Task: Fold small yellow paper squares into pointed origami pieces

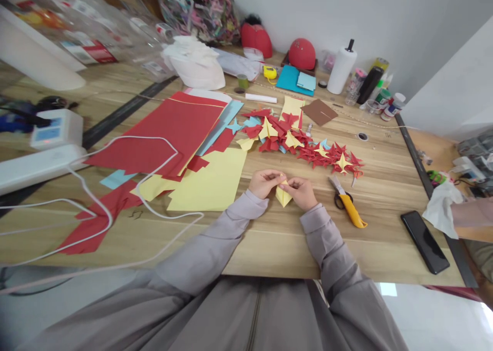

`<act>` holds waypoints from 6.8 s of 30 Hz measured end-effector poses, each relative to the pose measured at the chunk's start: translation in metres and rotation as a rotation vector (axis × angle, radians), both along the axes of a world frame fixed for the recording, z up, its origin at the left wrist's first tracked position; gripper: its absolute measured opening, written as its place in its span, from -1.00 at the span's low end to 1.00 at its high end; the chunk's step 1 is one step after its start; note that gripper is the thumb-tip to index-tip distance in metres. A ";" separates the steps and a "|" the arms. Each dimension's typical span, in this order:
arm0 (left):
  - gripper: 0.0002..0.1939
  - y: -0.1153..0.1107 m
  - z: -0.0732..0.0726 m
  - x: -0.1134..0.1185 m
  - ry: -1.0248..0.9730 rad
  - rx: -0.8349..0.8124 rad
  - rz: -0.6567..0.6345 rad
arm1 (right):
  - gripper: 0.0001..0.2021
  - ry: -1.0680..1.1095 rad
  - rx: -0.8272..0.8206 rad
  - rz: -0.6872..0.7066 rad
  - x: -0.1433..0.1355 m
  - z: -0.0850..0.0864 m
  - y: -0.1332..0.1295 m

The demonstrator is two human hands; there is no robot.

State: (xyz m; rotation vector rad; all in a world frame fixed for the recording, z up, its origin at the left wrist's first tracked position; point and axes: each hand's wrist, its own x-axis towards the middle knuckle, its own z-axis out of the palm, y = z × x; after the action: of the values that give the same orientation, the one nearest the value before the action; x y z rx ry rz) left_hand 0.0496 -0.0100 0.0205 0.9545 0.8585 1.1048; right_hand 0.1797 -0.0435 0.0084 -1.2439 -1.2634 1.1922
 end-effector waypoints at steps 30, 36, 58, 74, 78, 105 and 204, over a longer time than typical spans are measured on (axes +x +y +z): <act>-0.75 0.000 -0.003 0.001 0.077 0.074 0.015 | -0.72 -0.032 0.043 0.042 0.001 -0.001 -0.001; -0.72 0.000 -0.002 0.001 0.142 0.081 0.057 | -0.72 -0.061 0.014 0.069 0.000 0.003 -0.002; -0.72 0.000 0.002 -0.001 0.108 0.040 0.036 | -0.73 -0.020 -0.005 0.067 0.001 0.003 -0.002; -0.70 0.004 -0.002 -0.002 -0.128 -0.105 -0.129 | -0.73 0.001 -0.007 0.049 0.004 0.002 0.000; -0.70 0.002 0.000 -0.002 -0.021 0.015 -0.072 | -0.73 0.004 -0.002 0.045 0.003 0.001 0.000; -0.68 0.009 -0.005 -0.003 -0.025 -0.037 0.176 | -0.74 0.146 -0.056 -0.020 0.000 0.004 -0.002; -0.53 -0.006 -0.004 0.001 0.176 0.185 -0.161 | -0.79 0.157 0.061 -0.148 0.002 0.003 0.001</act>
State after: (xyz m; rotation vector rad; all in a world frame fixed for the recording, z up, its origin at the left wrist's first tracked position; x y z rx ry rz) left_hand 0.0507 -0.0162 0.0170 1.2680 0.8149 0.9829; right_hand 0.1821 -0.0423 0.0113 -1.1555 -1.0665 1.1139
